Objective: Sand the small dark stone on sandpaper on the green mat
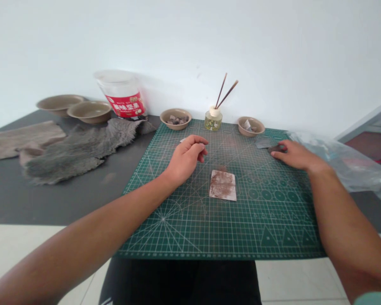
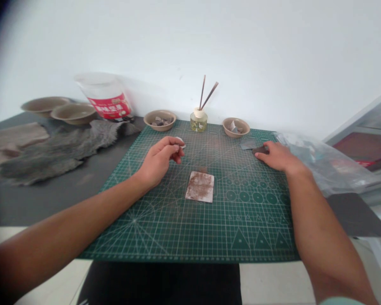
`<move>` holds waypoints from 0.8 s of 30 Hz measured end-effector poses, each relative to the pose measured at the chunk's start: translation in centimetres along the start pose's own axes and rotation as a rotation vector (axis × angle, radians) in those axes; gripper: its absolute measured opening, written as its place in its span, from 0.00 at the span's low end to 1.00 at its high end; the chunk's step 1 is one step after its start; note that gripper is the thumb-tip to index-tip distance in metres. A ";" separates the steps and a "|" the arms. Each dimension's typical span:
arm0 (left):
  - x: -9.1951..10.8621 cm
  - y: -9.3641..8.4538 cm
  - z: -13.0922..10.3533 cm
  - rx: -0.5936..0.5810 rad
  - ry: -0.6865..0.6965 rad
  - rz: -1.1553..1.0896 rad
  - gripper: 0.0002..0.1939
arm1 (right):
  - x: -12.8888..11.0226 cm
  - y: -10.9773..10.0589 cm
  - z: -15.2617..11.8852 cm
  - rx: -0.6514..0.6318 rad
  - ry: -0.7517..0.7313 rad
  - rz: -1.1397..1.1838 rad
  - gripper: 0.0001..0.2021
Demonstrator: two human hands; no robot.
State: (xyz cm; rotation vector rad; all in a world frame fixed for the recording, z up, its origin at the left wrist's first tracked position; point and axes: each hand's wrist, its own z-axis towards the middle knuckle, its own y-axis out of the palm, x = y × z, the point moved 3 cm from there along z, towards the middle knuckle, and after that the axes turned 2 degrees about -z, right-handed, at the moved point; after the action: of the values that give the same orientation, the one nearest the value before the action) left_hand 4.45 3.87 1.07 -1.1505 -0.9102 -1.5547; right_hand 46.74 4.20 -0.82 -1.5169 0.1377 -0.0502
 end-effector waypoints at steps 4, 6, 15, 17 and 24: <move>-0.1 0.0 0.0 -0.010 0.006 0.011 0.08 | 0.5 0.1 0.6 -0.010 0.058 0.056 0.33; -0.1 0.0 0.0 -0.008 0.009 0.011 0.08 | 0.6 0.1 0.8 -0.016 0.049 0.087 0.24; -0.4 -0.3 0.4 0.017 0.003 0.031 0.08 | -0.8 -0.4 0.8 0.048 -0.019 0.475 0.19; -0.5 -0.3 0.4 0.023 -0.001 0.028 0.08 | -1.5 -0.1 1.4 0.092 -0.011 0.554 0.24; -0.6 -0.3 0.6 0.031 -0.008 0.025 0.09 | -2.7 1.2 3.1 0.097 0.009 0.406 0.26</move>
State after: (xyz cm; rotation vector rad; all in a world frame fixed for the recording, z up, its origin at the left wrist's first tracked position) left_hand 4.34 4.70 0.65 -1.1430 -0.9186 -1.5122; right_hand 44.32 7.63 -1.76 -1.3681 0.4418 0.2572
